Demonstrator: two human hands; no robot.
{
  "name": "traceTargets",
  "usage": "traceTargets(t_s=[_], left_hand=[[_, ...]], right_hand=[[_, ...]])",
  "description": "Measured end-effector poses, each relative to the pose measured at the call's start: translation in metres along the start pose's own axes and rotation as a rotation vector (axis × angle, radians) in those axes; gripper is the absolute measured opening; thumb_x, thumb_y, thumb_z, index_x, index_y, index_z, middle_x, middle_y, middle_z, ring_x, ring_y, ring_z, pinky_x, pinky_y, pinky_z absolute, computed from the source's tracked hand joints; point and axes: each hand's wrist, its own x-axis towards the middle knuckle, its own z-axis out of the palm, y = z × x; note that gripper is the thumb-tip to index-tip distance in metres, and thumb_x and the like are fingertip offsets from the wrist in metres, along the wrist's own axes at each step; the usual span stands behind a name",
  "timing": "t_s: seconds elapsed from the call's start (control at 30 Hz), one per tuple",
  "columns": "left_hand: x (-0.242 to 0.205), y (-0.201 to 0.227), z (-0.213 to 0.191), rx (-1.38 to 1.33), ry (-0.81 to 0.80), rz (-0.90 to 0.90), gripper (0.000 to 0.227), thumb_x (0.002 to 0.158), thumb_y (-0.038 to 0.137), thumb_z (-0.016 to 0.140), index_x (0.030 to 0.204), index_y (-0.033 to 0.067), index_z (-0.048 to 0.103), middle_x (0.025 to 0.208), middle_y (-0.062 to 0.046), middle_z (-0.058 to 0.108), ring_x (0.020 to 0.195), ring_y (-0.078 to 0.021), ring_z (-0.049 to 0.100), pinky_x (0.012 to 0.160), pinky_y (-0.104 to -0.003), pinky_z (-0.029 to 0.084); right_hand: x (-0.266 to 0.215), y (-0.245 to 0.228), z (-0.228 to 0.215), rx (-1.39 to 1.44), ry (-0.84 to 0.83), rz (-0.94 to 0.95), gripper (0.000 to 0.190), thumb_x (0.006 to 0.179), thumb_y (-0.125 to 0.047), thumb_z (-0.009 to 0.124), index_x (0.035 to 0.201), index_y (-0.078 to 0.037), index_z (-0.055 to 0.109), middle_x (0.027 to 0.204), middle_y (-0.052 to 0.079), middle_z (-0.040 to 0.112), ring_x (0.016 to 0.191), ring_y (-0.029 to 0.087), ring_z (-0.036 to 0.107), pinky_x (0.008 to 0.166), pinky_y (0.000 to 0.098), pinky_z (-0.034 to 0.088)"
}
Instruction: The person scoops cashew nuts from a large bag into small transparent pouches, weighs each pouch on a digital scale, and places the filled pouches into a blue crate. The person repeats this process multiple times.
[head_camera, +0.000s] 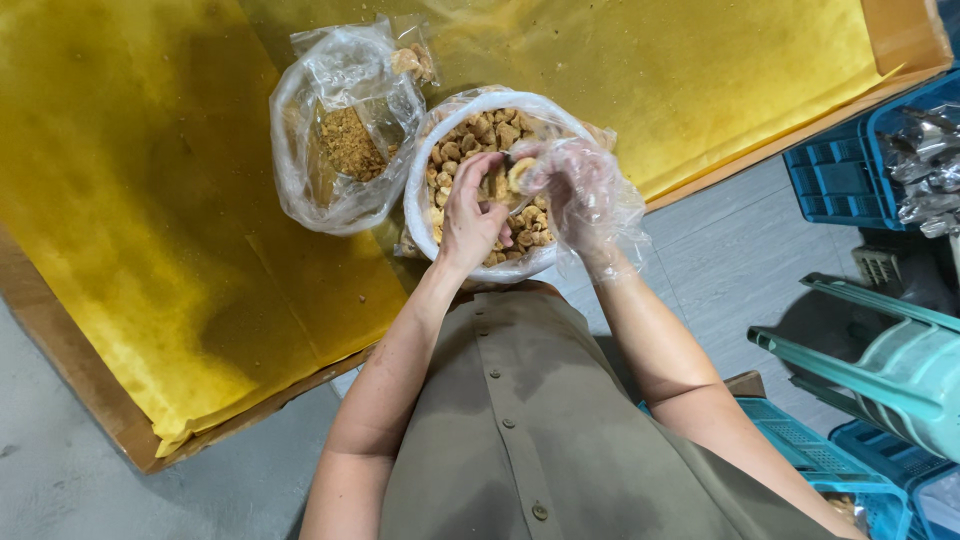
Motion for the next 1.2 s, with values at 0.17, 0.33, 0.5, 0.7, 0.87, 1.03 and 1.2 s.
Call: traceTargets(t_s=[0.17, 0.33, 0.5, 0.7, 0.87, 1.03, 1.2], left_hand=[[-0.001, 0.023, -0.004, 0.104, 0.038, -0.016, 0.046, 0.086, -0.007, 0.059, 0.132, -0.0010, 0.063, 0.141, -0.013, 0.055, 0.059, -0.0149, 0.070, 0.039, -0.022, 0.056], [-0.032, 0.064, -0.017, 0.137, -0.063, 0.152, 0.055, 0.082, -0.012, 0.052, 0.135, -0.0027, 0.061, 0.145, -0.015, 0.052, 0.082, -0.0135, 0.073, 0.048, -0.022, 0.059], [-0.024, 0.081, -0.028, 0.217, -0.125, -0.096, 0.056, 0.083, -0.008, 0.051, 0.138, -0.0017, 0.054, 0.148, -0.013, 0.048, 0.057, -0.0176, 0.069, 0.047, -0.024, 0.058], [-0.042, 0.082, -0.045, 0.224, -0.088, -0.156, 0.056, 0.083, -0.006, 0.051, 0.139, 0.0002, 0.056, 0.148, -0.014, 0.048, 0.062, -0.0175, 0.069, 0.046, -0.027, 0.058], [-0.060, 0.085, -0.051, 0.184, -0.067, -0.013, 0.057, 0.082, -0.007, 0.051, 0.139, -0.0023, 0.056, 0.148, -0.016, 0.046, 0.074, -0.0164, 0.071, 0.048, -0.025, 0.062], [-0.058, 0.084, -0.052, 0.175, -0.027, -0.015, 0.060, 0.079, -0.008, 0.049, 0.138, -0.0030, 0.057, 0.147, -0.014, 0.049, 0.069, -0.0166, 0.070, 0.052, -0.024, 0.062], [-0.050, 0.090, -0.052, 0.160, -0.055, -0.017, 0.059, 0.081, -0.008, 0.050, 0.139, -0.0028, 0.056, 0.147, -0.014, 0.049, 0.066, -0.0147, 0.069, 0.055, -0.024, 0.060]], right_hand=[[0.005, -0.012, -0.003, -0.204, 0.016, 0.145, 0.028, 0.101, -0.032, 0.063, 0.105, -0.006, 0.072, 0.112, 0.011, 0.074, 0.112, 0.021, 0.067, 0.105, 0.0345, 0.050], [0.019, -0.036, -0.035, -0.180, -0.008, -0.220, 0.032, 0.110, -0.035, 0.061, 0.100, -0.008, 0.074, 0.097, 0.010, 0.077, 0.097, 0.017, 0.076, 0.114, 0.0405, 0.060], [0.023, -0.022, -0.071, -0.394, 0.272, 0.241, 0.018, 0.103, -0.023, 0.071, 0.104, -0.005, 0.070, 0.099, 0.009, 0.075, 0.094, 0.017, 0.074, 0.088, 0.0337, 0.062], [0.021, 0.015, -0.104, -1.145, 0.165, 0.796, 0.027, 0.095, -0.026, 0.066, 0.119, -0.013, 0.070, 0.098, 0.008, 0.074, 0.084, 0.018, 0.072, 0.077, 0.0367, 0.060], [0.021, 0.050, -0.121, -1.650, -0.188, 0.681, 0.026, 0.096, -0.018, 0.062, 0.118, -0.016, 0.076, 0.106, 0.015, 0.075, 0.095, 0.028, 0.070, 0.085, 0.0427, 0.056], [-0.001, 0.105, -0.101, -2.237, -0.370, -0.007, 0.067, 0.054, -0.017, 0.062, 0.120, -0.017, 0.073, 0.113, 0.018, 0.073, 0.087, 0.038, 0.072, 0.059, 0.0552, 0.060], [-0.011, 0.124, -0.119, -1.927, -0.456, 0.563, 0.034, 0.095, -0.011, 0.059, 0.128, -0.014, 0.066, 0.122, 0.018, 0.067, 0.103, 0.039, 0.068, 0.079, 0.0462, 0.059]])
